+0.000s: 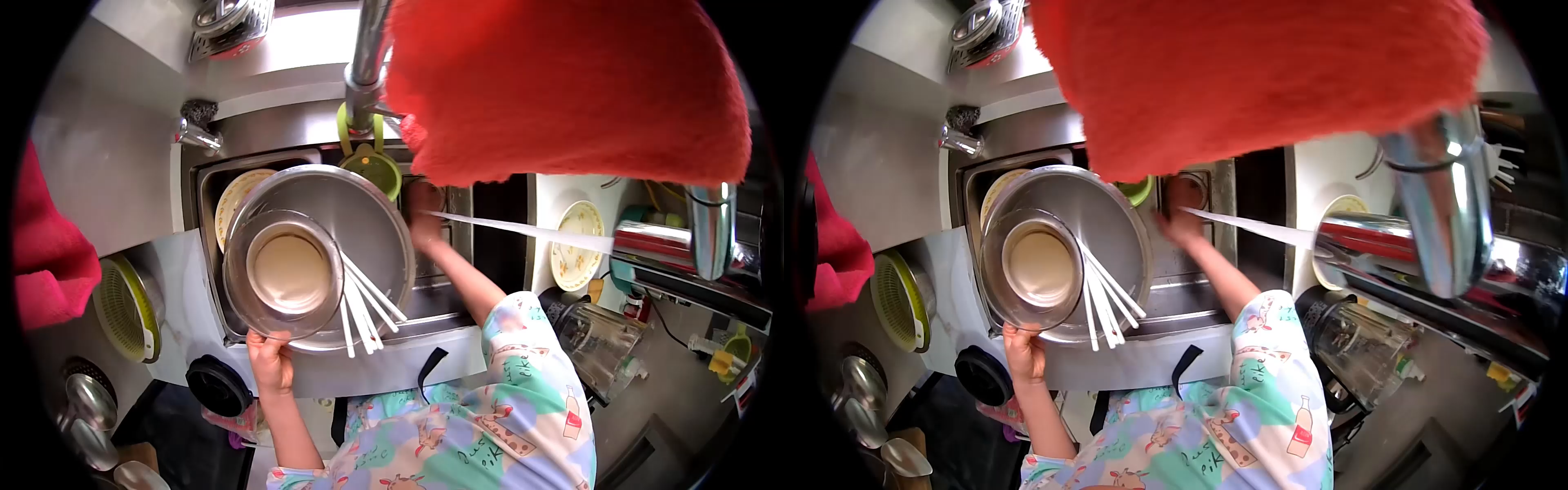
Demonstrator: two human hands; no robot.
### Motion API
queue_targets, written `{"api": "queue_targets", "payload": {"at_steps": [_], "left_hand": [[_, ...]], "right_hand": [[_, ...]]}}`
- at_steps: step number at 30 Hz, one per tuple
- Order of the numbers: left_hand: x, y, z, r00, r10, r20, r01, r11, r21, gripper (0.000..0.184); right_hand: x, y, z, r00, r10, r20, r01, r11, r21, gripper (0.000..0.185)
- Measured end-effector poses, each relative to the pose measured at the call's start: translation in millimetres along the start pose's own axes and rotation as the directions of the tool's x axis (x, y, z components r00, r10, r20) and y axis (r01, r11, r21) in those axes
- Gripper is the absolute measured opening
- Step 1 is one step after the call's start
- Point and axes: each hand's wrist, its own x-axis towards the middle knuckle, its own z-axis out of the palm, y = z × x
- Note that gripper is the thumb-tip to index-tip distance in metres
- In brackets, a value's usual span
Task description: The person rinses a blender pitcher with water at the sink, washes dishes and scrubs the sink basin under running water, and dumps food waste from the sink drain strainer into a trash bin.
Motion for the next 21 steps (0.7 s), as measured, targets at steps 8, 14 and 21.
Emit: {"api": "queue_targets", "payload": {"at_steps": [8,14,21], "left_hand": [[6,-4,-14,0.999,0.019,0.044,-0.020,0.999,0.035,0.031],[4,-4,-5,1.000,0.015,0.009,-0.015,1.000,0.012,0.033],[6,-3,-10,0.999,0.006,0.036,-0.007,1.000,0.016,0.030]], "right_hand": [[-12,-3,-24,0.987,-0.036,-0.154,0.017,0.992,-0.124,0.052],[-69,31,8,0.419,-0.858,0.297,0.802,0.503,0.322,0.050],[-32,43,-22,0.807,-0.385,0.448,0.487,0.862,-0.137,0.044]]}}
